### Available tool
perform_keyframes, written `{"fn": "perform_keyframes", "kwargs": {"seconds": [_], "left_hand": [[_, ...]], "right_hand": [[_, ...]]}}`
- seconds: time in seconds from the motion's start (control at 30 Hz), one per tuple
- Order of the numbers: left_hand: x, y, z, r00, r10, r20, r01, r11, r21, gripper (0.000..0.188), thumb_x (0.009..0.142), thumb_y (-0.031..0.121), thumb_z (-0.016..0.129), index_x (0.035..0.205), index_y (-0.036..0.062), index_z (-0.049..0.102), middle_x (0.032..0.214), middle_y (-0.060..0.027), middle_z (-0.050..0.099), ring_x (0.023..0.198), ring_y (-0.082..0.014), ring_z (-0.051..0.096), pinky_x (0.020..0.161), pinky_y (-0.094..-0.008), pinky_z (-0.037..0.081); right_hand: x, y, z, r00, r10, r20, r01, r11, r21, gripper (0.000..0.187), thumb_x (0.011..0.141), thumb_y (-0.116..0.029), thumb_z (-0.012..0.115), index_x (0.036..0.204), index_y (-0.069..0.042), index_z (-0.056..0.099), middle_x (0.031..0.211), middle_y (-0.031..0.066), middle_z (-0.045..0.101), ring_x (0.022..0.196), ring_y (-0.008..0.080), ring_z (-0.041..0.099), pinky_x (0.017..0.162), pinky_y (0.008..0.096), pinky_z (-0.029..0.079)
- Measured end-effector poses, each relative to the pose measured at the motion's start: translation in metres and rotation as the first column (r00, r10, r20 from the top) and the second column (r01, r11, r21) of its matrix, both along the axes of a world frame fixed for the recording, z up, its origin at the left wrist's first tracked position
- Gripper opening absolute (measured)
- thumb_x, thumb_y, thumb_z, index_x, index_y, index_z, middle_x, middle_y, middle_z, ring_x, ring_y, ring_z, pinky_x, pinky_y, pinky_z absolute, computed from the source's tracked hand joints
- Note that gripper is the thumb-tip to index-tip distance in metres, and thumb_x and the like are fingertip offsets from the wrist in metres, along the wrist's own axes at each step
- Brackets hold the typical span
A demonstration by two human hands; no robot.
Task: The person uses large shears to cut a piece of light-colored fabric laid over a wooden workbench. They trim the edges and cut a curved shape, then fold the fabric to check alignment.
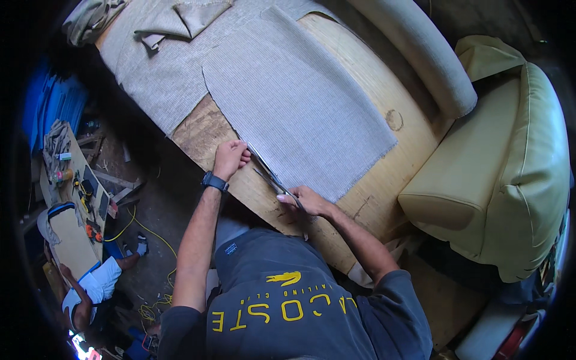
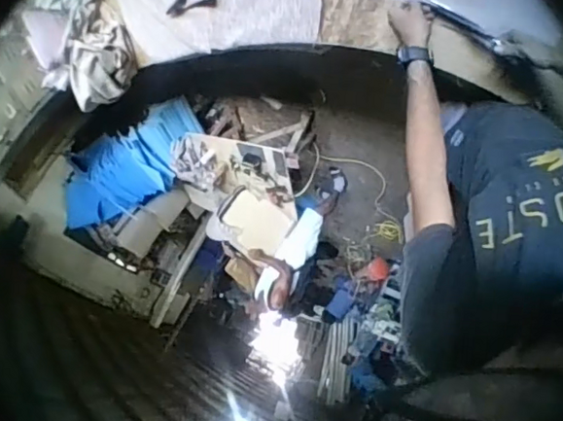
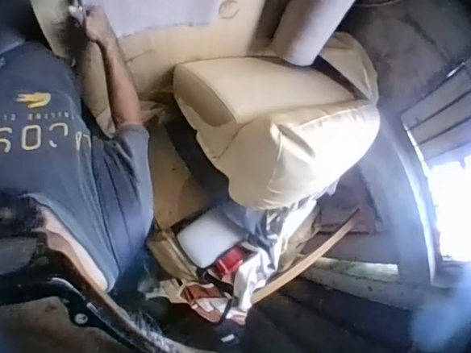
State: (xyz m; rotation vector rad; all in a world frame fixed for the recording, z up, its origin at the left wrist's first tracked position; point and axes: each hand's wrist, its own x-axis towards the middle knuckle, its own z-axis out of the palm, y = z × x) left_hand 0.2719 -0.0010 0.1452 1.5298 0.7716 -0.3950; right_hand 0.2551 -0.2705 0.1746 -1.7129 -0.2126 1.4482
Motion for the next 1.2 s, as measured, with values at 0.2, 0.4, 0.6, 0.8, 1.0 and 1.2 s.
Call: {"fn": "perform_keyframes", "kwargs": {"seconds": [0.2,0.4,0.6,0.8,1.0,1.2], "left_hand": [[0.001,0.007,-0.010,1.000,0.009,-0.003,-0.009,0.999,-0.031,0.020,0.093,0.017,0.056,0.097,-0.0016,0.062,0.078,-0.0078,0.067,0.066,-0.0128,0.065,0.056,-0.0243,0.053],[0.003,0.011,-0.011,0.999,-0.054,0.002,0.054,0.998,-0.032,0.021,0.093,0.016,0.055,0.098,-0.0031,0.061,0.079,-0.0093,0.068,0.066,-0.0143,0.066,0.057,-0.0257,0.054],[0.008,0.016,-0.010,0.993,-0.105,-0.045,0.106,0.994,0.005,0.021,0.092,0.015,0.054,0.093,-0.0043,0.062,0.074,-0.0091,0.067,0.062,-0.0141,0.065,0.053,-0.0255,0.054],[0.007,0.020,-0.005,0.994,-0.109,0.000,0.109,0.992,-0.066,0.020,0.091,0.015,0.055,0.087,-0.0031,0.061,0.069,-0.0071,0.064,0.059,-0.0125,0.064,0.051,-0.0242,0.052],[0.011,0.024,-0.002,0.984,-0.177,0.006,0.177,0.984,-0.011,0.018,0.091,0.015,0.054,0.082,-0.0003,0.060,0.068,-0.0056,0.062,0.059,-0.0119,0.062,0.053,-0.0240,0.051],[0.002,0.034,-0.016,0.866,-0.490,0.096,0.469,0.864,0.184,0.024,0.084,0.016,0.053,0.067,-0.0001,0.060,0.059,-0.0077,0.061,0.053,-0.0133,0.058,0.054,-0.0294,0.047]], "right_hand": [[0.015,0.018,0.003,0.996,0.045,0.080,-0.041,0.998,-0.050,0.064,0.084,-0.067,0.057,0.072,-0.005,0.061,0.060,0.0019,0.053,0.058,0.0141,0.051,0.053,0.0328,0.042],[0.017,0.023,-0.004,0.986,0.051,0.161,-0.037,0.996,-0.085,0.064,0.082,-0.066,0.060,0.067,-0.004,0.060,0.056,0.0011,0.048,0.056,0.0130,0.048,0.051,0.0342,0.038],[0.012,0.023,0.003,0.980,0.015,0.201,-0.002,0.998,-0.064,0.061,0.082,-0.061,0.065,0.063,-0.004,0.058,0.052,-0.0016,0.043,0.052,0.0111,0.043,0.048,0.0333,0.035],[0.025,0.043,0.006,0.986,-0.004,0.167,0.020,0.995,-0.096,0.062,0.081,-0.062,0.065,0.064,-0.003,0.060,0.053,-0.0014,0.044,0.051,0.0112,0.043,0.048,0.0327,0.035],[0.030,0.048,0.000,0.979,0.000,0.203,0.017,0.997,-0.081,0.065,0.080,-0.066,0.064,0.060,-0.004,0.059,0.051,0.0022,0.048,0.051,0.0148,0.048,0.050,0.0355,0.039],[0.015,0.041,-0.002,0.825,0.173,0.538,-0.078,0.978,-0.195,0.067,0.078,-0.069,0.060,0.075,-0.003,0.066,0.070,0.0206,0.065,0.071,0.0391,0.065,0.064,0.0489,0.049]]}}
